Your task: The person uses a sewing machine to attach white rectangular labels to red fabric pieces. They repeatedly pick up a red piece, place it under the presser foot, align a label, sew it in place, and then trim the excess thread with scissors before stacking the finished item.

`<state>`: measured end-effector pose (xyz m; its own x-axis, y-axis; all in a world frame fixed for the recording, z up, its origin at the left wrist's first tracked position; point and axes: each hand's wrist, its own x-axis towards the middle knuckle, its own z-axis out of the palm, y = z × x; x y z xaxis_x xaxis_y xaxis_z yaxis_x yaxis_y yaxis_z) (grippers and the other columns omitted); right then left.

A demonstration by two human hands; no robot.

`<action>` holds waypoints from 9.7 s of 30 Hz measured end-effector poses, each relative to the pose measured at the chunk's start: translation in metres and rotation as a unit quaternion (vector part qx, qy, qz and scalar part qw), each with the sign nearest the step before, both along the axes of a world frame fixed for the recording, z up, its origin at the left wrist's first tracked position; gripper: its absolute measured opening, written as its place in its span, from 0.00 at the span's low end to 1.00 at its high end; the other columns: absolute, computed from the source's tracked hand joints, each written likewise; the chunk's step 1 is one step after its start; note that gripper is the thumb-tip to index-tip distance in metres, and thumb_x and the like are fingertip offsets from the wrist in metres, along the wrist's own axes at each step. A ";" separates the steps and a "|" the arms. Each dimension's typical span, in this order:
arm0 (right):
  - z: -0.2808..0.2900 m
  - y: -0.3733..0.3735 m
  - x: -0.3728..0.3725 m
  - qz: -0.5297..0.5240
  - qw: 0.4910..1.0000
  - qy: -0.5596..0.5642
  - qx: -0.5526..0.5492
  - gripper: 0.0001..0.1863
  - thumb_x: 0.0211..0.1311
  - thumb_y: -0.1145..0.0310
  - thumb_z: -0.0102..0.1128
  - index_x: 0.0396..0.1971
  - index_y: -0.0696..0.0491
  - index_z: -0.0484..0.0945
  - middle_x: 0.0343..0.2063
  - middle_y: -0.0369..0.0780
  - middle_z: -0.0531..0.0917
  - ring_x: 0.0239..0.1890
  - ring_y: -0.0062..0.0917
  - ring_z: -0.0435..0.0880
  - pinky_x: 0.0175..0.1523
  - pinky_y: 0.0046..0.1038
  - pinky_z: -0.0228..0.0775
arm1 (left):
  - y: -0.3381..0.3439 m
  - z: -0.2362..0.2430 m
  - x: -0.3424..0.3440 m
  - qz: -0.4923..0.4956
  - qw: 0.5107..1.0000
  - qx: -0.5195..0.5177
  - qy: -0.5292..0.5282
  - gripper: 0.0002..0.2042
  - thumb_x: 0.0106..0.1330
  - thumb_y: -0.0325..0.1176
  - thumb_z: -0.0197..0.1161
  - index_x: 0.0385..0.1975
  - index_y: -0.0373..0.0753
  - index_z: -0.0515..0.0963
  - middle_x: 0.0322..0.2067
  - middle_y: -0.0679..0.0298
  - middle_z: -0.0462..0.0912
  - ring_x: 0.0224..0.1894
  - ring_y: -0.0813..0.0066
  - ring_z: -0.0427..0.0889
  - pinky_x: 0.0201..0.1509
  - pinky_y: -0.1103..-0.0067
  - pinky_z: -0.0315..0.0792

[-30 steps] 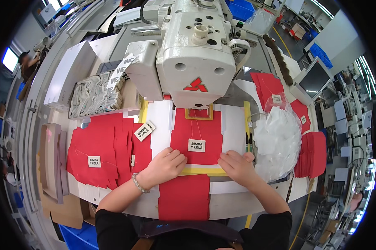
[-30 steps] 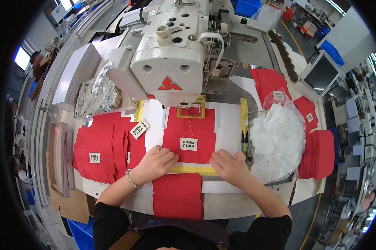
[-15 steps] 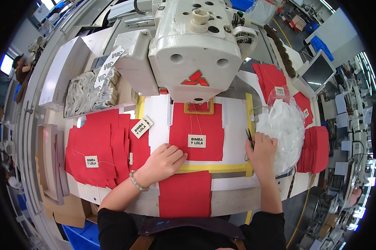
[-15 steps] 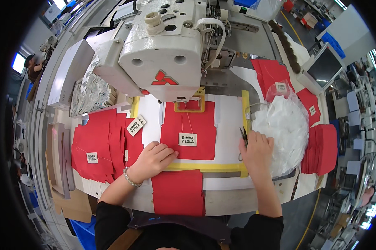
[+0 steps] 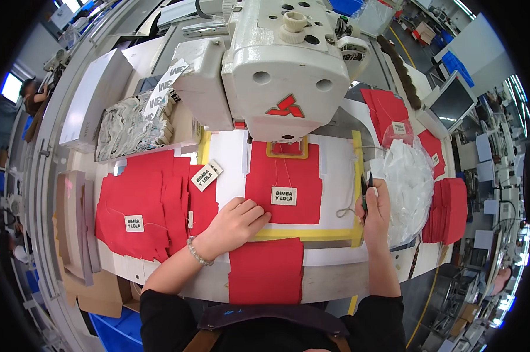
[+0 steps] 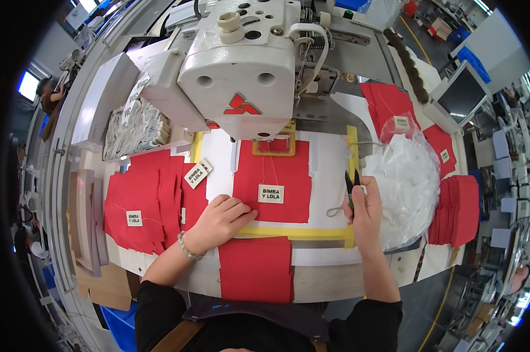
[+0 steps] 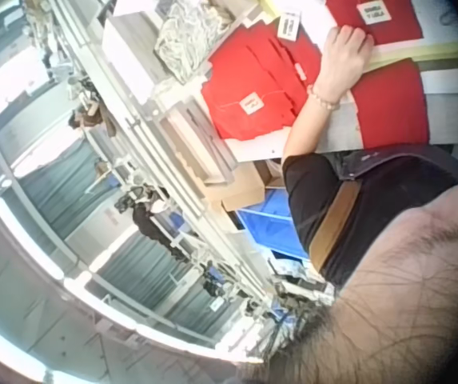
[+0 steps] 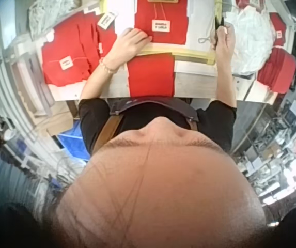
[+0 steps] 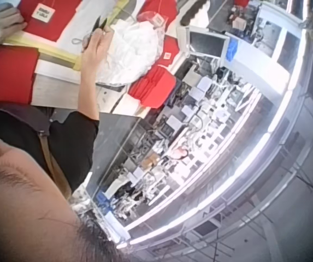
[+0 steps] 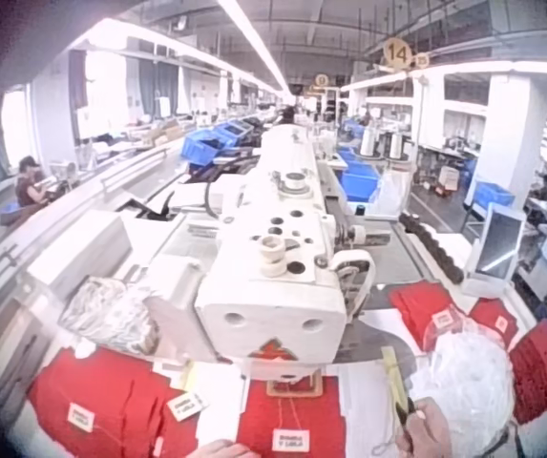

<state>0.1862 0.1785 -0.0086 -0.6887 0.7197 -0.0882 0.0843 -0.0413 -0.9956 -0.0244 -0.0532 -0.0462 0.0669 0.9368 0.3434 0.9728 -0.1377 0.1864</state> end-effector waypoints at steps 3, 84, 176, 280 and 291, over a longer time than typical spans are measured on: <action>-0.005 0.004 -0.006 0.038 0.999 -0.023 -0.003 0.13 0.77 0.62 0.45 0.52 0.53 0.73 0.18 0.27 0.66 0.19 0.08 0.61 0.23 0.14 0.49 | 0.002 0.000 0.000 -0.002 1.000 0.019 0.007 0.14 0.53 0.27 0.61 0.41 0.36 0.81 0.34 0.67 0.76 0.39 0.74 0.75 0.45 0.77 0.69; -0.027 0.023 -0.010 0.149 0.732 -0.141 0.649 0.20 0.51 0.56 0.71 0.45 0.46 0.83 0.25 0.31 0.77 0.24 0.25 0.72 0.36 0.29 0.58 | -0.171 0.089 -0.053 0.555 0.812 0.174 -0.035 0.09 0.60 0.29 0.69 0.39 0.35 0.82 0.29 0.62 0.83 0.23 0.75 0.77 0.29 0.79 0.71; -0.035 0.024 -0.074 0.193 0.708 -0.137 0.665 0.24 0.52 0.56 0.68 0.52 0.36 0.81 0.47 0.34 0.73 0.44 0.25 0.71 0.45 0.36 0.51 | 0.066 -0.006 -0.041 0.015 0.993 -0.108 -0.043 0.40 0.64 0.56 0.59 0.65 0.28 0.62 0.64 0.48 0.66 0.67 0.57 0.67 0.73 0.67 0.59; -0.033 -0.017 0.044 0.174 0.782 0.030 0.598 0.24 0.49 0.70 0.69 0.50 0.50 0.79 0.46 0.41 0.79 0.42 0.31 0.80 0.43 0.34 0.67 | -0.015 0.048 0.056 -0.088 0.962 -0.154 -0.206 0.07 0.59 0.25 0.59 0.35 0.42 0.75 0.33 0.67 0.80 0.35 0.72 0.79 0.44 0.77 0.67; -0.042 -0.050 0.036 0.442 0.754 0.049 0.484 0.32 0.60 0.73 0.60 0.65 0.35 0.70 0.44 0.41 0.78 0.36 0.33 0.79 0.41 0.31 0.71 | 0.022 0.076 0.023 -0.125 0.974 -0.041 -0.185 0.15 0.51 0.22 0.64 0.40 0.43 0.80 0.38 0.68 0.82 0.40 0.73 0.80 0.45 0.77 0.68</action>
<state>0.2221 0.1290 -0.0502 -0.9056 -0.3303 0.2659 -0.4235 0.7369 -0.5270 -0.0010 -0.0315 0.0299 0.1828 0.9324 0.3118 0.7742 -0.3320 0.5389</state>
